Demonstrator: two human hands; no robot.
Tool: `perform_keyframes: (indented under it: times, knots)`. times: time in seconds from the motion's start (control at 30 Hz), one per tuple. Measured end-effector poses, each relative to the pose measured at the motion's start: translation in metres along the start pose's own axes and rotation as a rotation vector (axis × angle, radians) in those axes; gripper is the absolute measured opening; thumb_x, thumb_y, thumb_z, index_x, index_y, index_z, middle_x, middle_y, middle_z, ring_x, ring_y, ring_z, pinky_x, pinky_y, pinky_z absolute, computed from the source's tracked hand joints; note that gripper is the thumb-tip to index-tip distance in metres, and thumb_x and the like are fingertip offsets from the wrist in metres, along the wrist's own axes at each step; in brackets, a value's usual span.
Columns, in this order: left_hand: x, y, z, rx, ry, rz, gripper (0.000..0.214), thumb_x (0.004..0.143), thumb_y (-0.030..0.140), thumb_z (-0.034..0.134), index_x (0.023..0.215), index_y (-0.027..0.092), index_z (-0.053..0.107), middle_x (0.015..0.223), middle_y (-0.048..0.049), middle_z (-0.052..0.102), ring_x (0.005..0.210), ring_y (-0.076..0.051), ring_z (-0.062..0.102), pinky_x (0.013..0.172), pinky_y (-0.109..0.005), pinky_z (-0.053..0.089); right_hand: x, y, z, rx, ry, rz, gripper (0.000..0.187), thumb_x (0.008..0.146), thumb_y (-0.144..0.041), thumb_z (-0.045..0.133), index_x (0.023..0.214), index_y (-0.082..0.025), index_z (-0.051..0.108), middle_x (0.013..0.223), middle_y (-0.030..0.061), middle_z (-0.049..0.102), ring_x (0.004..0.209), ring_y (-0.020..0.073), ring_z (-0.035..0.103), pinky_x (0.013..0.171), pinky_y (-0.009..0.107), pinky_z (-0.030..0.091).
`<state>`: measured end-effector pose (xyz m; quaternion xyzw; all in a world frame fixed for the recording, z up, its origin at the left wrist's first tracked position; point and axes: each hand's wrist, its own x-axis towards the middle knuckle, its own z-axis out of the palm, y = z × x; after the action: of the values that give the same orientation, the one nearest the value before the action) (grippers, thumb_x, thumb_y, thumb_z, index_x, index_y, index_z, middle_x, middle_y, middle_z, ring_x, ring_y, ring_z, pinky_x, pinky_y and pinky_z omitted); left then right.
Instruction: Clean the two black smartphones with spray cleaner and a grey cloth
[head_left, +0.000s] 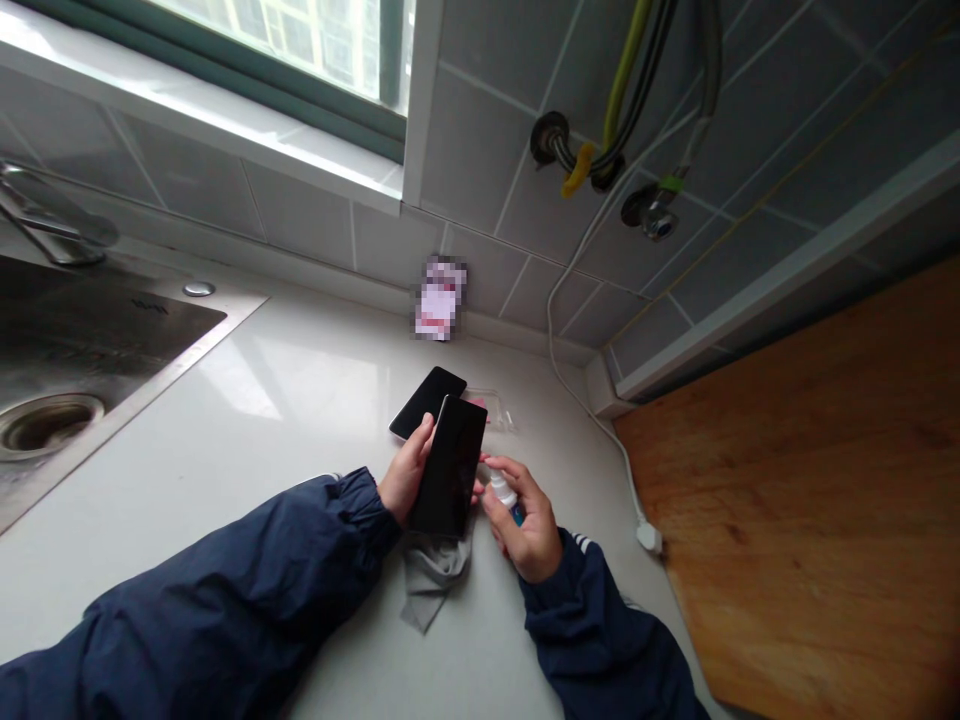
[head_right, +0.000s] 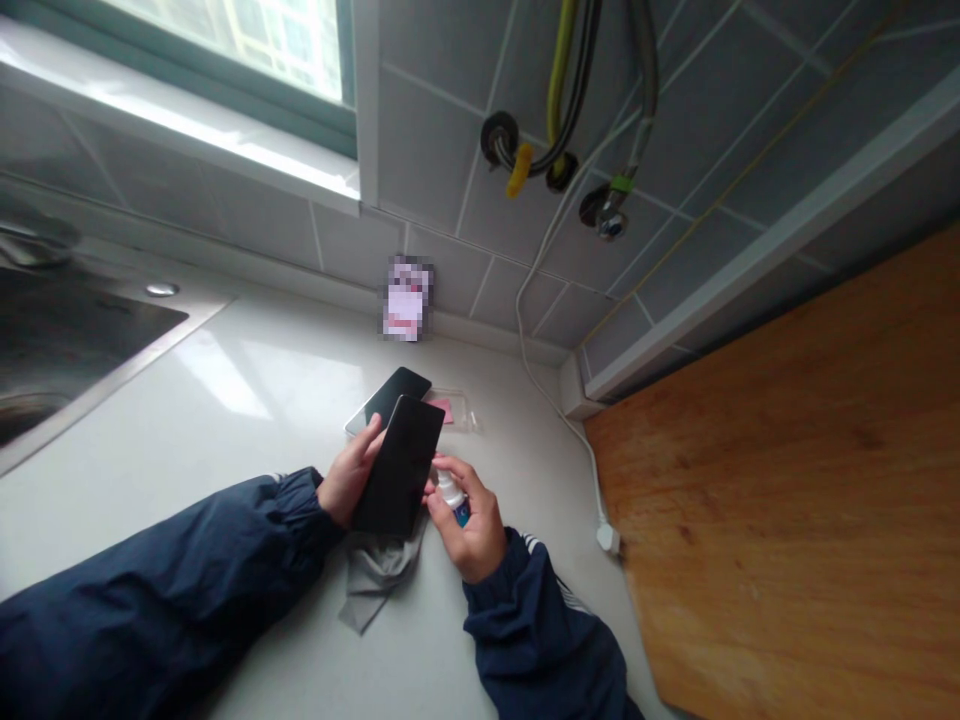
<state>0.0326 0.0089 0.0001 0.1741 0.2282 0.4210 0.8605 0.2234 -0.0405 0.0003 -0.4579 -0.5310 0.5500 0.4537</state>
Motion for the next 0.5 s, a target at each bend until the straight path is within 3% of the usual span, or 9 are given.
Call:
perform_keyframes:
  times: [0.1,0.17,0.33,0.5]
  knots:
    - [0.001,-0.002,0.000,0.003,-0.004,0.007,0.071,0.103,0.063,0.030,0.139,0.012,0.063,0.090,-0.0172,0.079,0.070,-0.028,0.075,0.067,-0.039,0.062,0.003,-0.001,0.002,-0.238,0.009,-0.171,0.035,0.094,-0.032,0.069,0.128,-0.028,0.062,0.101,0.0037,0.073,0.077,0.0192,0.071,0.074,0.034,0.059]
    - [0.001,-0.003,-0.001,0.014,-0.022,0.009,0.070,0.103,0.063,0.031,0.138,0.013,0.065,0.088,-0.0165,0.079,0.069,-0.028,0.075,0.068,-0.039,0.062,0.004,-0.003,0.003,-0.293,0.009,-0.197,0.033,0.094,-0.030,0.067,0.126,-0.028,0.061,0.100,0.0037,0.073,0.080,0.0209,0.072,0.079,0.036,0.058]
    - [0.001,-0.001,0.004,0.002,0.025,0.012,0.067,0.105,0.059,0.027,0.124,0.011,0.071,0.081,-0.0144,0.077,0.064,-0.026,0.073,0.064,-0.038,0.062,0.010,-0.008,0.003,-0.370,-0.001,-0.196,0.032,0.095,-0.029,0.065,0.126,-0.027,0.060,0.091,0.0027,0.072,0.075,0.0209,0.071,0.075,0.035,0.058]
    - [0.001,0.000,0.008,-0.007,0.035,0.015,0.063,0.106,0.056,0.028,0.133,0.014,0.066,0.085,-0.0120,0.077,0.062,-0.022,0.072,0.061,-0.034,0.061,0.016,-0.001,0.008,-0.410,0.064,-0.239,0.033,0.097,-0.032,0.063,0.130,-0.027,0.059,0.092,0.0026,0.070,0.068,0.0171,0.067,0.068,0.031,0.058]
